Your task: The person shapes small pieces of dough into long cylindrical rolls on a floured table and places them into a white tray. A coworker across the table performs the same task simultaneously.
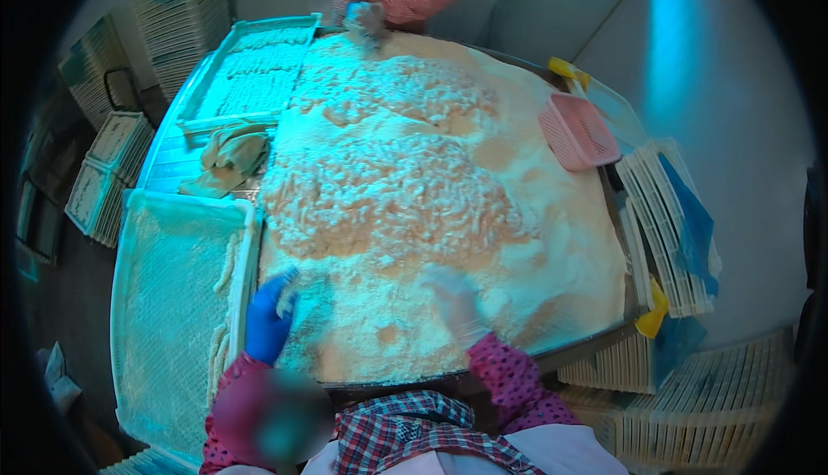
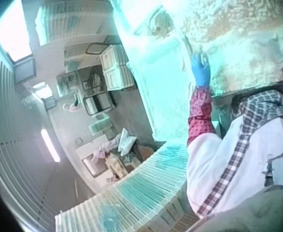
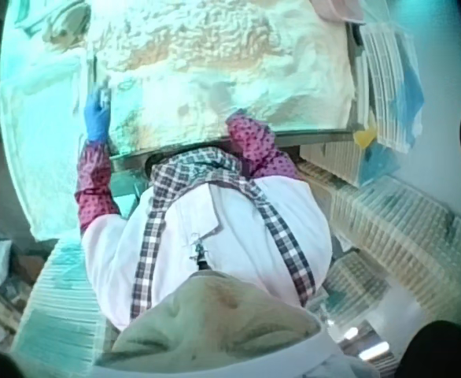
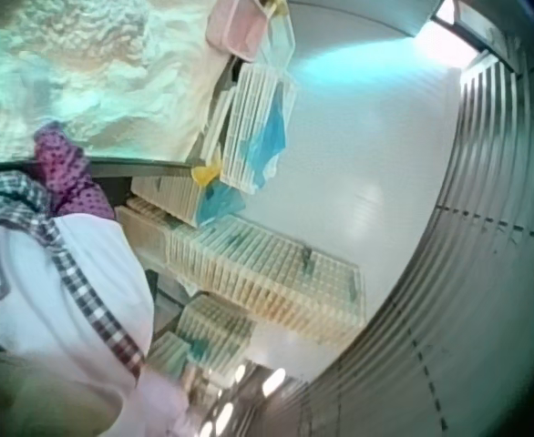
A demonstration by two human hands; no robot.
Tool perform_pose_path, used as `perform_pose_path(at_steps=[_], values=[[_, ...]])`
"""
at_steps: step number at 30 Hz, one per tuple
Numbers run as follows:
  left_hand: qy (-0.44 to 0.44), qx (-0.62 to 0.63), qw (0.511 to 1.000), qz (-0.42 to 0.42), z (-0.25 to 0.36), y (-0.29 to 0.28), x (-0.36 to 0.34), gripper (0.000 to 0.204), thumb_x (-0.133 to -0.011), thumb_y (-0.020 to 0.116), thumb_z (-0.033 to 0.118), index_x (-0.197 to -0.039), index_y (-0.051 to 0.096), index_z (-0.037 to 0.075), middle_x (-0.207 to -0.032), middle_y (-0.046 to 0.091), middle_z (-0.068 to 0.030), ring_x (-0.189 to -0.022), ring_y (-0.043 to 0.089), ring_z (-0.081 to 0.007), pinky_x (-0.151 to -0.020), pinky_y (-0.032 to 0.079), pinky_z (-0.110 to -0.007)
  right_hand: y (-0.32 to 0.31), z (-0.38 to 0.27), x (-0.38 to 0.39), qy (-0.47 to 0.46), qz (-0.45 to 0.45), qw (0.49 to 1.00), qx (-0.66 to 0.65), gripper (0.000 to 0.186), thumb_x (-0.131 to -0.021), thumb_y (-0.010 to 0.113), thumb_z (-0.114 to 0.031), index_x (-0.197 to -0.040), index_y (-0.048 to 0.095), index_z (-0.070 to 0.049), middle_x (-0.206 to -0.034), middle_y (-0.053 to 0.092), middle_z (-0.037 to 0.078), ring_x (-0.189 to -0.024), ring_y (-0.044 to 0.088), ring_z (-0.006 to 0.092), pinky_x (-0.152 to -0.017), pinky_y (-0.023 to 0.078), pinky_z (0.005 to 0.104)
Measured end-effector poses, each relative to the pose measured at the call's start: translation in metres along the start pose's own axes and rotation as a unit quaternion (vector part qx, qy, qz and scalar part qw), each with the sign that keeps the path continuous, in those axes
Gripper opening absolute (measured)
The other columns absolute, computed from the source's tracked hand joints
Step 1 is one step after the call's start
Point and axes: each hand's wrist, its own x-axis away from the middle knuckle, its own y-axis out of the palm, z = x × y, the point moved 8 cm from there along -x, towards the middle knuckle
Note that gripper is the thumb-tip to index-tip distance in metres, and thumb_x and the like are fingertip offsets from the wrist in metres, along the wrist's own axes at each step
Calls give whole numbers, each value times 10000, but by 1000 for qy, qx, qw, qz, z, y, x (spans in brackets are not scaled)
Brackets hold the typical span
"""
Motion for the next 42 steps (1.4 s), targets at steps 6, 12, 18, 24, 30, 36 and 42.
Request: perform_pose_path(at_steps=[6, 12, 18, 24, 30, 36, 42], values=[[248, -184, 939, -154, 81, 147, 23, 424, -756, 645, 128, -1170, 555, 109, -1129, 583, -103, -1019, 555, -299, -874, 437, -392, -35, 35, 45, -68, -45, 992, 101, 254, -793, 540, -49, -1042, 582, -74, -1068, 550, 141, -1018, 523, 305, -893, 421, 392], [159, -130, 977, -53, 48, 151, -6, 362, -718, 576, -46, -1026, 640, 132, -910, 626, -88, -788, 596, -269, -648, 491, -349, -96, 72, 71, 175, 113, 971, 119, 270, -768, 592, -57, -1038, 593, -54, -1083, 541, 135, -992, 529, 301, -858, 444, 371], [123, 55, 978, -162, 80, 139, -20, 391, -728, 633, -47, -1082, 639, 120, -1067, 618, -126, -970, 599, -276, -827, 478, -339, -17, 9, 46, 115, 37, 973, -196, 303, -711, 664, -19, -1005, 615, -74, -1036, 574, 96, -995, 545, 261, -832, 450, 317], [70, -75, 966, -236, 69, 108, -2, 360, -763, 645, 38, -1109, 616, 131, -1057, 628, -93, -974, 592, -278, -813, 481, -359, -32, 5, 20, 0, 69, 972, -226, 284, -739, 699, -119, -1017, 644, -95, -1038, 616, 100, -950, 589, 242, -839, 452, 321], [110, -142, 980, -86, 57, 112, 19, 470, -707, 686, 108, -1161, 578, 157, -1035, 619, -114, -909, 586, -317, -766, 488, -382, -21, 21, 29, 30, -89, 992, -79, 371, -750, 680, -211, -1089, 610, -79, -1163, 580, 125, -1059, 552, 264, -900, 436, 372], [81, -188, 972, -118, 56, 155, 3, 358, -677, 662, 58, -1025, 636, 139, -1019, 627, -75, -941, 579, -293, -773, 487, -393, 5, 40, 24, 100, -53, 990, -82, 324, -758, 675, -125, -1064, 598, -53, -1004, 628, 95, -886, 613, 209, -787, 482, 337], [199, -162, 959, -120, 75, 125, -7, 345, -692, 638, 14, -1015, 638, 137, -1115, 611, -72, -971, 582, -296, -799, 489, -391, -2, 68, 35, 256, -8, 914, -315, 318, -766, 646, -6, -1075, 598, -60, -957, 618, 53, -793, 602, 97, -700, 481, 247]])
